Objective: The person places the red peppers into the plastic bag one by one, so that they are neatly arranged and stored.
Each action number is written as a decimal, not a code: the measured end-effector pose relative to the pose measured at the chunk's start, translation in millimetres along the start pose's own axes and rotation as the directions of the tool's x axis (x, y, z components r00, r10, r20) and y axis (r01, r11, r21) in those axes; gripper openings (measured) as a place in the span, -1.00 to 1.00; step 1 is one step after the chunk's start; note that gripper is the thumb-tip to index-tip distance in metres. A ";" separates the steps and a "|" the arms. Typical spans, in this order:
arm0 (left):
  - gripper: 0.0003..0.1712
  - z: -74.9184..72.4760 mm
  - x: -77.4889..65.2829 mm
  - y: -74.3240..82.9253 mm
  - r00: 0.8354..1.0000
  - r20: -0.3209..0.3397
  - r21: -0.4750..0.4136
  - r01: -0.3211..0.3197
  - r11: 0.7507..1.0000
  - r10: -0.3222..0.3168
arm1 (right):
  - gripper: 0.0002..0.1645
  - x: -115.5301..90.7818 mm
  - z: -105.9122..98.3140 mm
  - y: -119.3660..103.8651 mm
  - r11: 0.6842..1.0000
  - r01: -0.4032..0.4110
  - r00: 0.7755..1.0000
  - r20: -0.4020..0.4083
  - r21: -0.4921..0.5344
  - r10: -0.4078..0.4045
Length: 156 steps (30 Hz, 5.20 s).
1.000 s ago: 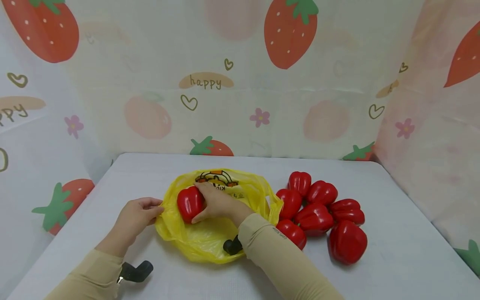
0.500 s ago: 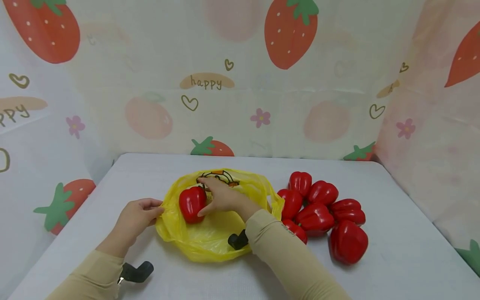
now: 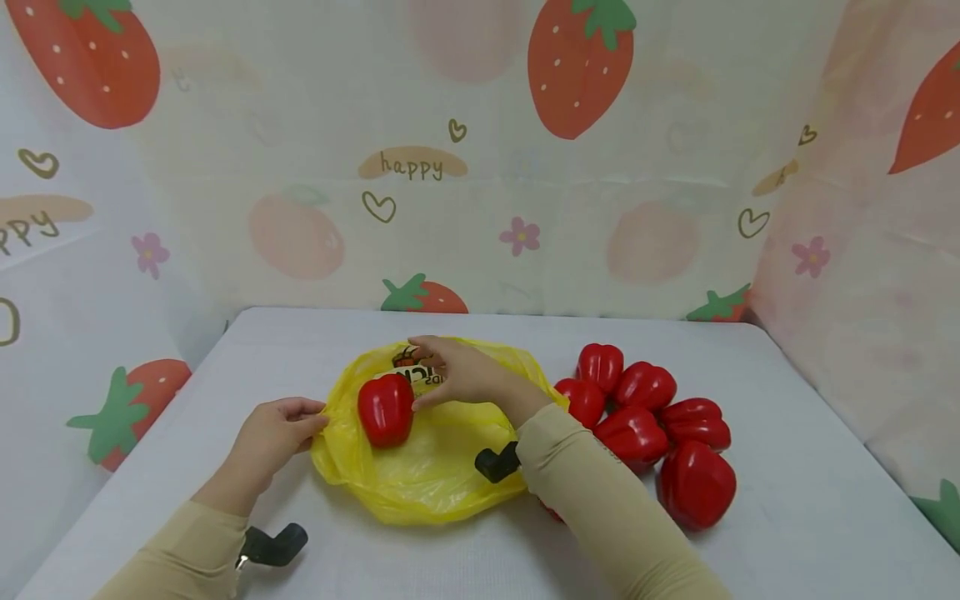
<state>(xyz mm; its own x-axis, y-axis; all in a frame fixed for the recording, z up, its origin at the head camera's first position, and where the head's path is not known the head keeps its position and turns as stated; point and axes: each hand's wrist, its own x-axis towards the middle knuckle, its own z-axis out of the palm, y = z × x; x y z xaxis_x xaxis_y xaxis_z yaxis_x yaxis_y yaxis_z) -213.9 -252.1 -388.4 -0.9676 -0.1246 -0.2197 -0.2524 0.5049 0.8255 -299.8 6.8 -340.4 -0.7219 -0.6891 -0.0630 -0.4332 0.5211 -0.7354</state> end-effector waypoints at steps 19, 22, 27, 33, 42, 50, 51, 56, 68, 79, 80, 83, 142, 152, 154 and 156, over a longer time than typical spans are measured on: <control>-0.55 -0.8 -1.9 3.0 1.000 -0.006 -0.002 0.002 1.000 -0.002 | -0.01 -54.8 -64.9 -1.0 0.998 0.020 0.996 -0.086 -0.055 -0.024; -0.55 -0.3 -1.7 3.7 1.000 -0.010 -0.004 0.003 1.000 -0.003 | 0.00 -67.3 -74.9 1.9 0.999 0.010 0.995 -0.102 -0.032 -0.014; -0.57 0.4 -1.1 4.3 1.000 -0.013 -0.005 0.003 1.000 -0.003 | 0.00 -88.9 -90.4 8.9 0.999 0.000 0.992 -0.124 -0.039 -0.005; -0.58 -0.3 -0.8 3.8 1.000 -0.017 -0.005 0.003 1.000 -0.003 | -0.01 -113.9 -105.8 17.7 0.993 -0.060 0.987 -0.153 -0.103 0.044; -0.59 -0.6 -3.3 4.3 1.000 -0.022 0.000 -0.013 1.000 0.013 | -0.03 -156.1 -120.7 39.5 0.985 -0.115 0.977 -0.193 -0.127 0.089; -0.59 -1.1 -2.5 3.6 1.000 -0.019 0.004 -0.009 1.000 0.009 | -0.03 -193.1 -130.5 57.9 0.977 -0.173 0.963 -0.228 -0.125 0.141; -0.59 -1.0 -2.4 3.7 1.000 -0.019 0.006 -0.007 1.000 0.007 | -0.04 -197.6 -131.0 59.9 0.976 -0.175 0.963 -0.229 -0.130 0.143; -0.59 -0.4 -2.4 4.5 1.000 -0.016 0.008 0.001 1.000 -0.001 | -0.06 -218.0 -131.3 69.5 0.970 -0.189 0.960 -0.237 -0.152 0.149; -0.59 0.1 -2.4 4.2 1.000 -0.020 0.004 -0.002 1.000 0.003 | -0.13 -250.4 -132.2 115.7 0.951 -0.273 0.931 -0.288 -0.148 0.222; -0.59 1.3 -2.3 3.3 1.000 -0.021 0.006 0.008 1.000 -0.008 | -0.09 -265.5 -135.5 144.6 0.907 -0.403 0.891 -0.279 -0.126 0.357; -0.59 1.3 -2.2 3.3 1.000 -0.022 0.006 0.008 1.000 -0.008 | -0.08 -266.4 -135.4 146.5 0.907 -0.404 0.892 -0.273 -0.121 0.361; -0.59 1.2 -1.9 3.1 1.000 -0.022 0.006 0.004 1.000 -0.004 | -0.05 -267.9 -134.2 151.4 0.907 -0.412 0.891 -0.247 -0.092 0.380; -0.59 6.9 2.4 1.5 1.000 -0.010 0.001 -0.009 1.000 0.009 | -0.37 -271.3 -143.5 199.0 0.875 -0.463 0.872 -0.248 -0.141 0.422; -0.59 6.8 1.9 1.7 1.000 -0.015 0.013 -0.002 1.000 0.003 | 0.08 -280.0 -133.5 202.5 0.879 -0.469 0.868 -0.138 0.081 0.476; -0.59 7.0 1.8 1.3 1.000 -0.015 0.011 -0.003 1.000 0.003 | 0.13 -280.0 -130.8 201.9 0.879 -0.464 0.869 -0.134 0.113 0.476; -0.59 7.2 1.8 1.1 1.000 -0.015 0.007 -0.003 1.000 0.003 | 0.16 -279.9 -128.9 201.1 0.882 -0.453 0.874 -0.135 0.128 0.468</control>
<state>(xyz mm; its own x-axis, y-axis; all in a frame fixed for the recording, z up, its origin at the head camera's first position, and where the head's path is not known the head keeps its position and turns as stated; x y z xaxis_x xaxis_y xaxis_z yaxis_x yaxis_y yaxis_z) -215.8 -245.7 -391.6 -0.9684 -0.1357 -0.2091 -0.2492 0.5110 0.8227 -254.4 369.4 -383.7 -0.9060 -0.2903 -0.3081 0.0137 0.7073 -0.7068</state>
